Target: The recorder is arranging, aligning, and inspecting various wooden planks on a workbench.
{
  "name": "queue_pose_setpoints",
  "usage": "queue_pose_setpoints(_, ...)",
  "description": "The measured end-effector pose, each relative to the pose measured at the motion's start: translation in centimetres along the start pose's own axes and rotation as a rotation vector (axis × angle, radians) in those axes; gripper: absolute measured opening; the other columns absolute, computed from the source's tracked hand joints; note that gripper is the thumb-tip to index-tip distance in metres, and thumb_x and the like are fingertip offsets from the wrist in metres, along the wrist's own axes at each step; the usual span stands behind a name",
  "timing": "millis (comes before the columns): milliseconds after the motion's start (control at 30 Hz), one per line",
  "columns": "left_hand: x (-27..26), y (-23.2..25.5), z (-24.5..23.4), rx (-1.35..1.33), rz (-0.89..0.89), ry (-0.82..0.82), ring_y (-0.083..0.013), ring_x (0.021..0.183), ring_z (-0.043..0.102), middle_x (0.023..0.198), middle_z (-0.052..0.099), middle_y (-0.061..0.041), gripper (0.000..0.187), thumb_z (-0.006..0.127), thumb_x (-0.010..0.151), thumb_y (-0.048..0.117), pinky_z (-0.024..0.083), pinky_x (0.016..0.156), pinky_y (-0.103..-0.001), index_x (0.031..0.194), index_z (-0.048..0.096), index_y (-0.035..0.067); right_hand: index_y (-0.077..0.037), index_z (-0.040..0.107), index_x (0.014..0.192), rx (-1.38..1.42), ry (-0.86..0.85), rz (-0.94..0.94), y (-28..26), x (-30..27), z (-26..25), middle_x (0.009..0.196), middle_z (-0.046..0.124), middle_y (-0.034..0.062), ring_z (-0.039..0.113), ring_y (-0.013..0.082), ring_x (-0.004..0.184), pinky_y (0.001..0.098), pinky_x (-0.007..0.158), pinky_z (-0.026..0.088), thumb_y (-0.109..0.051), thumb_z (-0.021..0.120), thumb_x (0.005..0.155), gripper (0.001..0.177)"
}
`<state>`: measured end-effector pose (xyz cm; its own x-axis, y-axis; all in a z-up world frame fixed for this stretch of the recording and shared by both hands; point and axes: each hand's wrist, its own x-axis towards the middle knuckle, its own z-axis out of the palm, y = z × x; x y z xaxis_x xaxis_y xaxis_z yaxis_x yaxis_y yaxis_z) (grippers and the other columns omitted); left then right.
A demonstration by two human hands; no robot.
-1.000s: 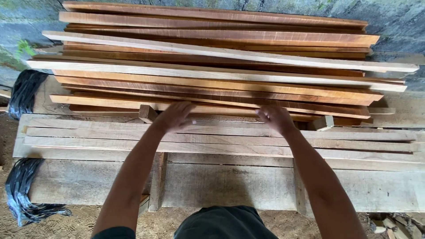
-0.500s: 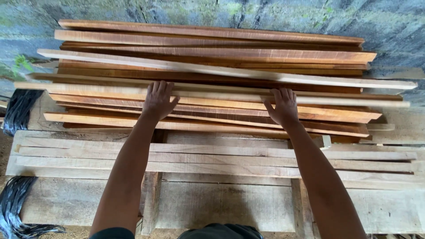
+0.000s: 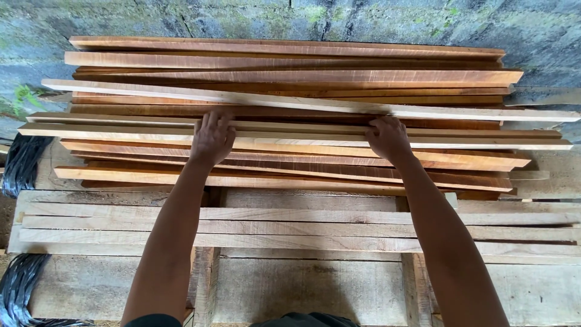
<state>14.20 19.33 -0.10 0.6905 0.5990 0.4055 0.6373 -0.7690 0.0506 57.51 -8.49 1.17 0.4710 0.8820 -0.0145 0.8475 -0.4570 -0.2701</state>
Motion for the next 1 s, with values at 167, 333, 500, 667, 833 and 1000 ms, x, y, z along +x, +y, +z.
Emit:
queue_pose_setpoints(167,1.5,-1.1,-0.7,-0.093,-0.169,-0.339,-0.0284,0.135,0.049,0.133,0.054,-0.009,0.057,0.048,0.095,0.048,0.03,0.117,-0.057,0.146,0.049,0.023,-0.017,0.066,0.138,-0.022,-0.198,0.055,-1.9,0.6,-2.3,0.131,0.065,0.0132,0.055,0.0321,0.131,0.0462,0.112,0.04,-0.059,0.05,0.095,0.063)
queue_pose_setpoints(333,1.9,-1.7,-3.2,-0.017,-0.045,-0.456,-0.0293,0.128,0.055,0.122,0.061,-0.011,0.055,0.047,0.097,0.052,0.034,0.114,-0.054,0.143,0.057,0.024,-0.009,0.07,0.134,0.004,-0.234,-0.008,-3.2,0.2,-4.3,0.126,0.062,0.0212,0.051,0.0369,0.13,0.0462,0.109,0.04,-0.062,0.06,0.091,0.069)
queue_pose_setpoints(500,1.9,-2.6,-2.7,-0.08,0.016,-0.434,-0.0294,0.125,0.05,0.117,0.054,-0.009,0.051,0.053,0.093,0.057,0.038,0.114,-0.049,0.125,0.06,0.017,-0.005,0.07,0.126,0.025,-0.224,-0.003,-7.9,-2.3,-10.0,0.125,0.061,0.02,0.052,0.0359,0.131,0.0445,0.112,0.039,-0.061,0.06,0.091,0.067)
queue_pose_setpoints(667,3.1,-4.4,1.2,0.033,0.264,-0.05,-0.0296,0.098,0.06,0.093,0.057,-0.009,0.051,0.077,0.075,0.051,0.05,0.096,-0.043,0.101,0.053,0.015,-0.01,0.052,0.115,-0.089,-0.115,-0.169,-1.9,-0.4,-5.2,0.11,0.063,0.0143,0.065,0.0345,0.112,0.0461,0.102,0.047,-0.047,0.07,0.091,0.047)
queue_pose_setpoints(833,2.7,-3.2,0.7,0.187,0.318,0.102,-0.0247,0.092,0.067,0.09,0.065,-0.005,0.051,0.084,0.072,0.04,0.053,0.086,-0.039,0.105,0.055,0.013,-0.013,0.047,0.107,-0.334,0.222,-0.423,1.3,0.1,-2.0,0.091,0.065,0.0098,0.072,0.0304,0.09,0.0423,0.084,0.055,-0.038,0.079,0.083,0.048)
queue_pose_setpoints(1000,1.6,2.0,-7.7,0.025,0.167,0.085,-0.0222,0.106,0.058,0.104,0.057,-0.004,0.078,0.081,0.075,0.058,0.033,0.116,-0.052,0.138,0.055,0.021,-0.012,0.052,0.127,-0.252,0.43,-0.39,-3.5,-4.7,-7.3,0.108,0.058,0.0072,0.063,0.0279,0.104,0.0442,0.098,0.046,-0.047,0.082,0.081,0.065)
